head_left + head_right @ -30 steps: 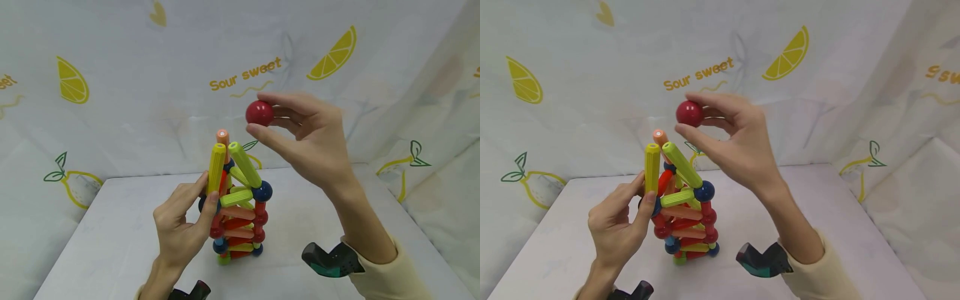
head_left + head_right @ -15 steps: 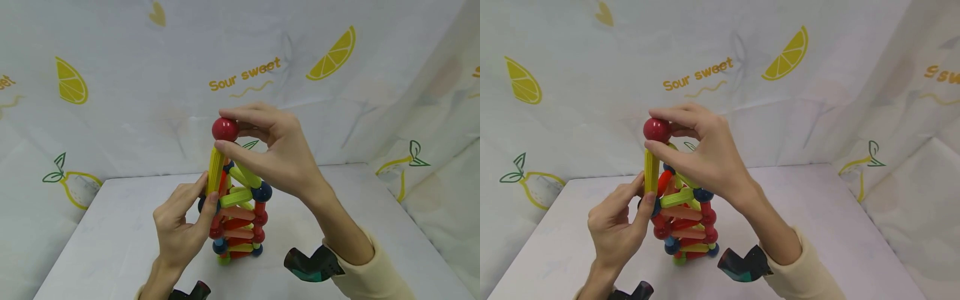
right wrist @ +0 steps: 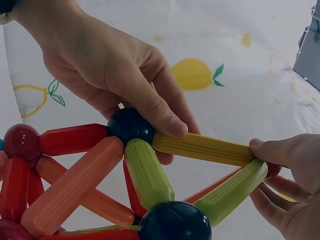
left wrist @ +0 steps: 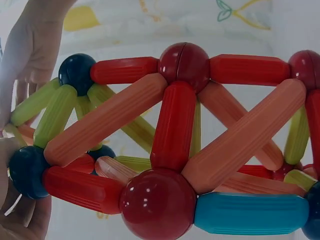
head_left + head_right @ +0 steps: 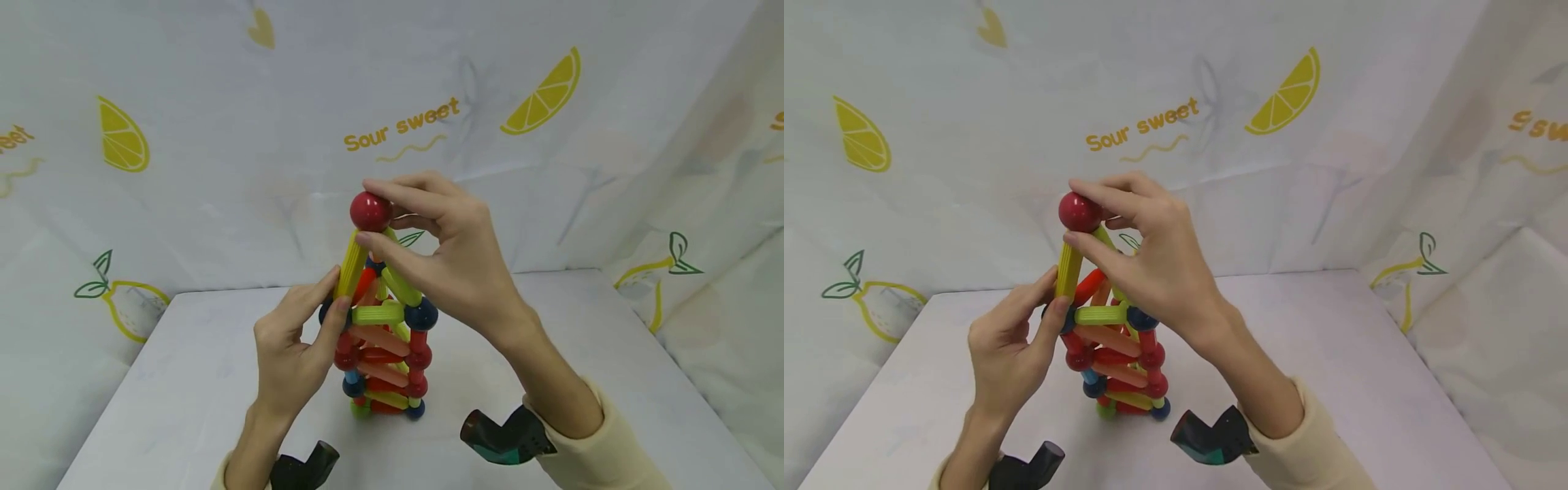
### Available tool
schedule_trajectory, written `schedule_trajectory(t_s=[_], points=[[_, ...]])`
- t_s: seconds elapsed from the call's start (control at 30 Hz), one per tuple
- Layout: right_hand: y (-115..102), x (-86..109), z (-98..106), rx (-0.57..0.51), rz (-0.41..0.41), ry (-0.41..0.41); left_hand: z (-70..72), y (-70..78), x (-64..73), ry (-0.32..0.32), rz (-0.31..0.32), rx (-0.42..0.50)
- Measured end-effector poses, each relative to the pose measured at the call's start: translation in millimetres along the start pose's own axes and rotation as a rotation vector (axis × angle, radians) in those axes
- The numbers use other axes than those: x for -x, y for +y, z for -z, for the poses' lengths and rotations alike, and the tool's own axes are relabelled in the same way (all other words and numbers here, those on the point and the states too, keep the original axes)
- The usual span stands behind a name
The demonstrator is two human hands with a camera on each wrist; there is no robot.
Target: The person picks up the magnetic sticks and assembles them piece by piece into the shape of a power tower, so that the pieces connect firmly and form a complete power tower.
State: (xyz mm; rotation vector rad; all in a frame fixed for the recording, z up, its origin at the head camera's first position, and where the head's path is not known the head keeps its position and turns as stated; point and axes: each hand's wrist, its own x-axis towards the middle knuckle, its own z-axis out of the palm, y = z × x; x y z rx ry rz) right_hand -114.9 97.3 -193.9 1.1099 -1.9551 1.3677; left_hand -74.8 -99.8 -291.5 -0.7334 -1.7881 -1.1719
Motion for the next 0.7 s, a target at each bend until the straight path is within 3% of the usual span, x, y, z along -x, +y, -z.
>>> schedule_trajectory(t_s=[0.27, 0.7], points=[[-11.0, -1.1, 1.5, -0.001, -0.095, -0.008, 0.5, -1.9, 3.0, -0.079, 0.055, -0.035], [-5.5, 1.5, 3.8, -0.006, -0.101, -0.029, -5.6, 1.2, 6.8, -0.059, 0.056, -0.090]])
